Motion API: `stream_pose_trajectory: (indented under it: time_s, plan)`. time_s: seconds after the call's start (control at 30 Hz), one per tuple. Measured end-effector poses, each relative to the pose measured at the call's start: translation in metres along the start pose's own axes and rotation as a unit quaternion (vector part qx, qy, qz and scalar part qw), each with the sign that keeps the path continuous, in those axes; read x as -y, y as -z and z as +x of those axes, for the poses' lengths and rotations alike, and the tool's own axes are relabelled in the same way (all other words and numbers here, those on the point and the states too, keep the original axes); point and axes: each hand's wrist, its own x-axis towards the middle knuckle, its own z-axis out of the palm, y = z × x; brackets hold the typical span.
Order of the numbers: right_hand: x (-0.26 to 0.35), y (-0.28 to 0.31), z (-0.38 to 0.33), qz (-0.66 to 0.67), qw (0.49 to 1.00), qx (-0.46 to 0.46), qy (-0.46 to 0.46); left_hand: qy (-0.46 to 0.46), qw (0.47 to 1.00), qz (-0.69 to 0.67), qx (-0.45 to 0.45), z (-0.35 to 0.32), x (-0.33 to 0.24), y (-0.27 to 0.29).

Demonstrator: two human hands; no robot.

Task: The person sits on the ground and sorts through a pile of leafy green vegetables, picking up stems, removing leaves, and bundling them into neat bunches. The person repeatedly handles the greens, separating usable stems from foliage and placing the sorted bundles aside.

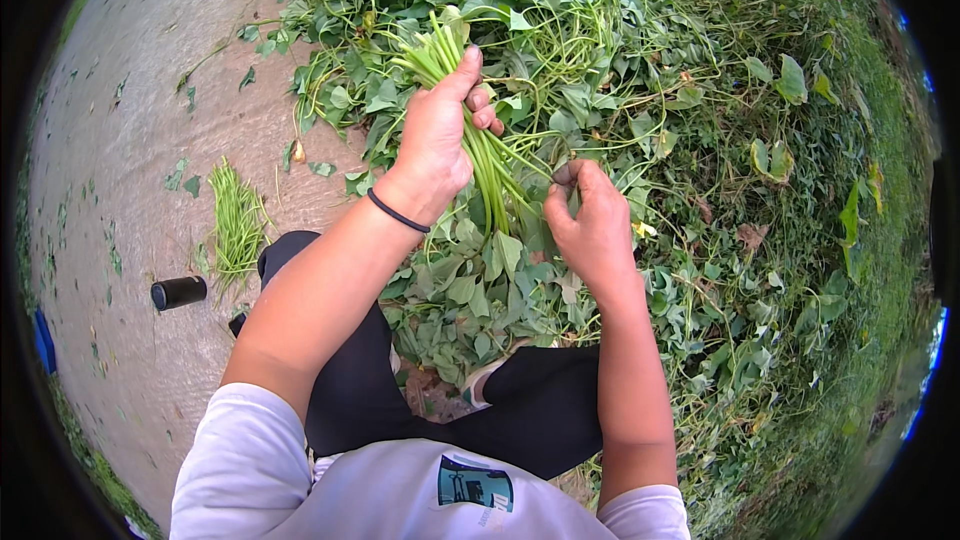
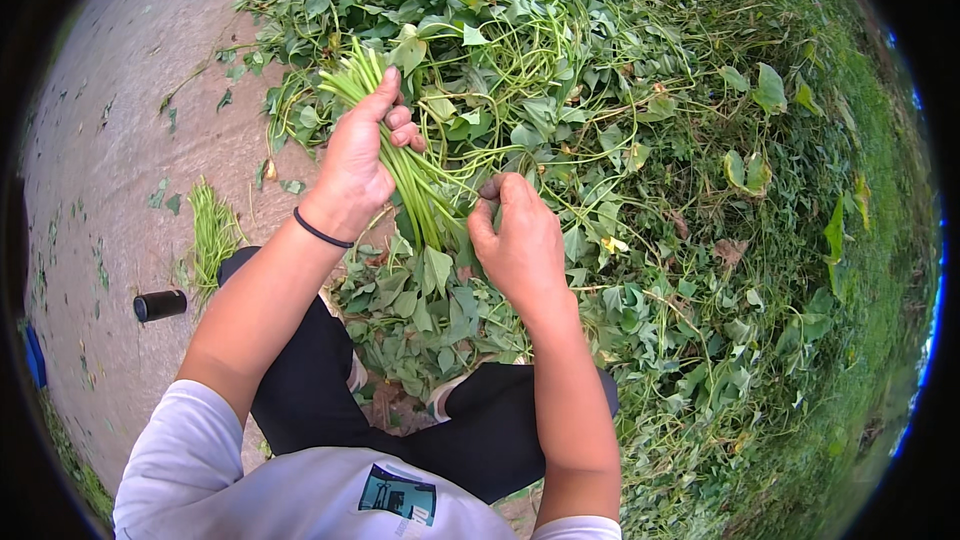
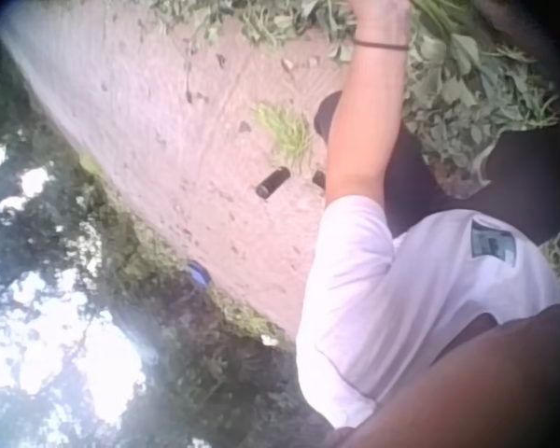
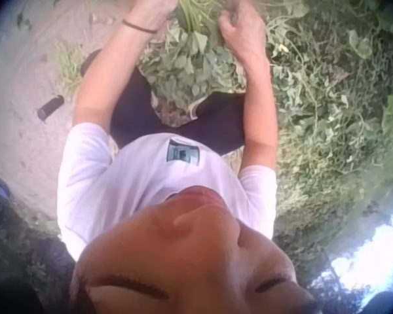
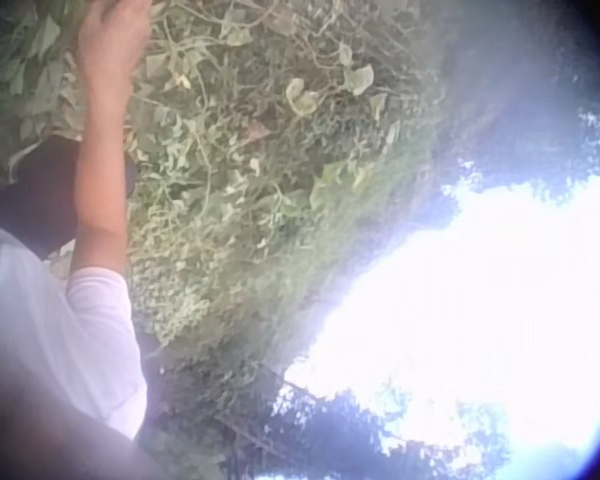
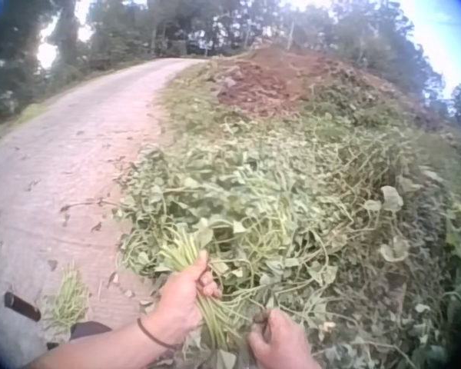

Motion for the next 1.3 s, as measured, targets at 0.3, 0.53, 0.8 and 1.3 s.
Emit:
stream_pose_trajectory:
  time_s: [0.3, 0.53, 0.8, 1.3]
  plan:
    - [-0.074, 0.025, 0.02, 0.207, 0.922, -0.149, -0.293, 0.015, 0.998, -0.052, 0.02, -0.003, -0.001, -0.005]
    - [-0.025, 0.021, -0.001, 0.15, 0.968, 0.146, -0.14, 0.021, 0.989, -0.119, 0.088, 0.007, -0.024, 0.01]
    - [-0.026, 0.011, -0.001, 0.088, 0.984, 0.15, -0.038, 0.014, 0.988, -0.121, 0.09, 0.006, -0.026, 0.005]
    - [0.001, 0.022, -0.003, 0.061, 0.977, 0.205, -0.023, -0.034, 0.998, -0.048, 0.02, 0.007, -0.023, 0.0]
